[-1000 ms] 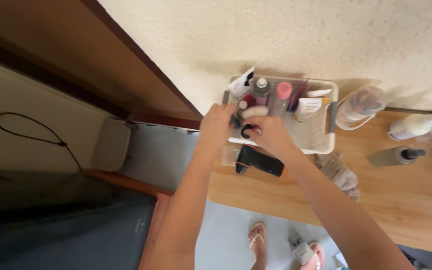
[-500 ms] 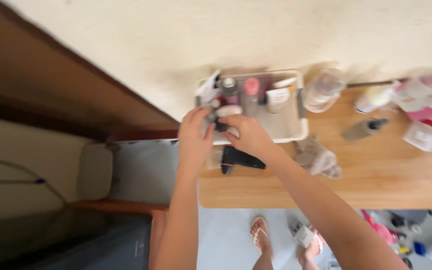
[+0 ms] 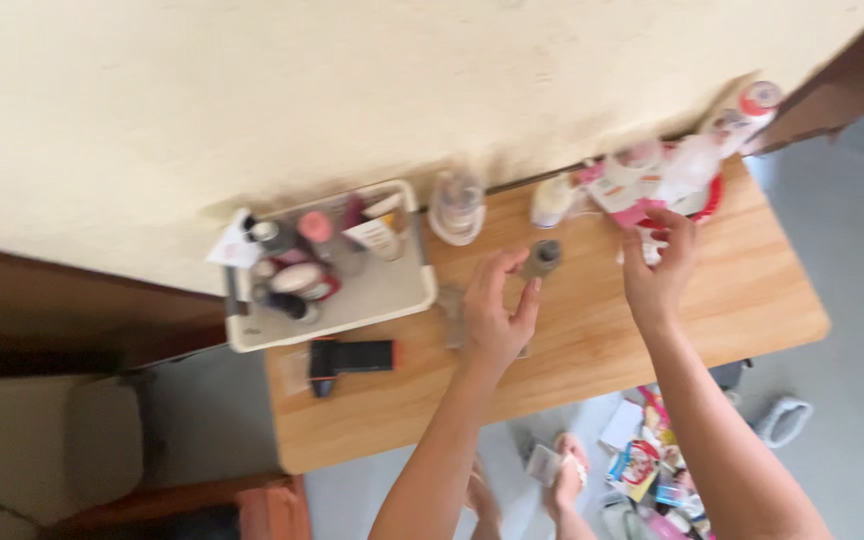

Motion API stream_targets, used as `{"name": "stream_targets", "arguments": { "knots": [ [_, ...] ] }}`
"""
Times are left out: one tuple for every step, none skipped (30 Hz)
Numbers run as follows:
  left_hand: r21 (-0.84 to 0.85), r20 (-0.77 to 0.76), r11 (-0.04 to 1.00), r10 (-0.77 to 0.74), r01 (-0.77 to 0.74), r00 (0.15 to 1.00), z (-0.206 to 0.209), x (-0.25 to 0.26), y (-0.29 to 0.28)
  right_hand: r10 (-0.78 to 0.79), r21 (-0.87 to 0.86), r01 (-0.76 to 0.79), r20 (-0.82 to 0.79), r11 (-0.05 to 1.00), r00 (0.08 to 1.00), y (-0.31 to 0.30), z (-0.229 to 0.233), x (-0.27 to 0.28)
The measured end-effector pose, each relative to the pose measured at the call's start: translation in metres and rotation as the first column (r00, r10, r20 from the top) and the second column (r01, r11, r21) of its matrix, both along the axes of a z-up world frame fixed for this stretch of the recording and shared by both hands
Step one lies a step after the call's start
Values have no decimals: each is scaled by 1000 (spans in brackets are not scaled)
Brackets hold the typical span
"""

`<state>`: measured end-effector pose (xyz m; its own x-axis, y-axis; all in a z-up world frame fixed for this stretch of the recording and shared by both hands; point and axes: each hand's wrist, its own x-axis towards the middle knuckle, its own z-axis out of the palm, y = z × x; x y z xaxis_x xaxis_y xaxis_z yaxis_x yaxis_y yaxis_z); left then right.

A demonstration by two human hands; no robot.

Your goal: The person organizes various personal care and cosmetic items on a wooden table and floor. They pick up bottles, tubes, and containers, place some into a white plastic basket, and move others into a cloth bag or a drawer. The person also wipes the table surface with a cloth and handles a small mirror and a plastic bag.

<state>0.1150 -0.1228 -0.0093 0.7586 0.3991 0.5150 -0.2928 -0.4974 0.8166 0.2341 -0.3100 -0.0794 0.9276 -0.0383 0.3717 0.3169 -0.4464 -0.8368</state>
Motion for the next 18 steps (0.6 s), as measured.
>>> {"name": "stream_targets", "arguments": {
  "knots": [
    [-11, -8, 1000, 7, -7, 1000, -4, 10, -11, 9, -74, -9, -7, 997, 1000, -11, -4, 14],
    [-21, -16, 1000, 15, -15, 1000, -8, 20, -20, 45, -117, -44, 5, 992, 999, -21, -6, 29],
    [-27, -26, 999, 25, -26, 999, -12, 29, -27, 86, -156, -83, 13, 984, 996, -28, -8, 44],
    [-64, -36, 998, 10, -12, 999, -16, 40, -31, 126, -194, -120, 19, 974, 992, -33, -10, 57],
    [-95, -41, 995, -1, -2, 999, -20, 55, -31, 147, -262, -122, 77, 957, 986, -35, -11, 70],
    [-127, -45, 992, -13, 7, 999, -22, 70, -29, 170, -328, -119, 133, 937, 976, -35, -11, 81],
    [-153, -104, 988, -12, -4, 995, -24, 88, -24, 196, -391, -111, 184, 914, 963, -34, -12, 88],
    [-180, -162, 984, -12, -17, 987, -25, 106, -16, 226, -311, -187, 93, 932, 970, -31, -13, 92],
    [-207, -222, 978, -14, -33, 975, -26, 115, -8, 263, -223, -256, 0, 940, 965, -26, -15, 90],
    [-195, -324, 981, -77, 13, 943, -27, 117, 1, 308, -128, -317, -88, 940, 947, -19, -17, 87],
    [-190, -421, 980, -133, 56, 897, -30, 116, 8, 343, -83, -354, -122, 932, 931, -11, -20, 83],
    [-191, -513, 977, -185, 98, 838, -33, 112, 11, 379, -37, -388, -154, 921, 913, -3, -22, 80],
    [-132, -501, 983, -175, 125, 848, -38, 107, 12, 411, -117, -420, -99, 900, 906, 6, -22, 80],
    [-71, -489, 986, -167, 152, 856, -44, 96, 8, 445, -198, -445, -47, 874, 894, 13, -22, 81],
    [-8, -478, 984, -160, 178, 863, -50, 84, 3, 479, -276, -460, 3, 844, 878, 21, -21, 82],
    [-34, -504, 992, -122, 121, 855, -59, 77, -5, 457, -340, -448, -58, 827, 887, 30, -20, 85],
    [-65, -534, 996, -86, 60, 841, -69, 68, -18, 431, -405, -442, -124, 800, 894, 38, -20, 85],
    [-93, -564, 996, -51, -2, 824, -78, 63, -27, 399, -469, -438, -187, 767, 898, 43, -19, 86]
  ]
}}
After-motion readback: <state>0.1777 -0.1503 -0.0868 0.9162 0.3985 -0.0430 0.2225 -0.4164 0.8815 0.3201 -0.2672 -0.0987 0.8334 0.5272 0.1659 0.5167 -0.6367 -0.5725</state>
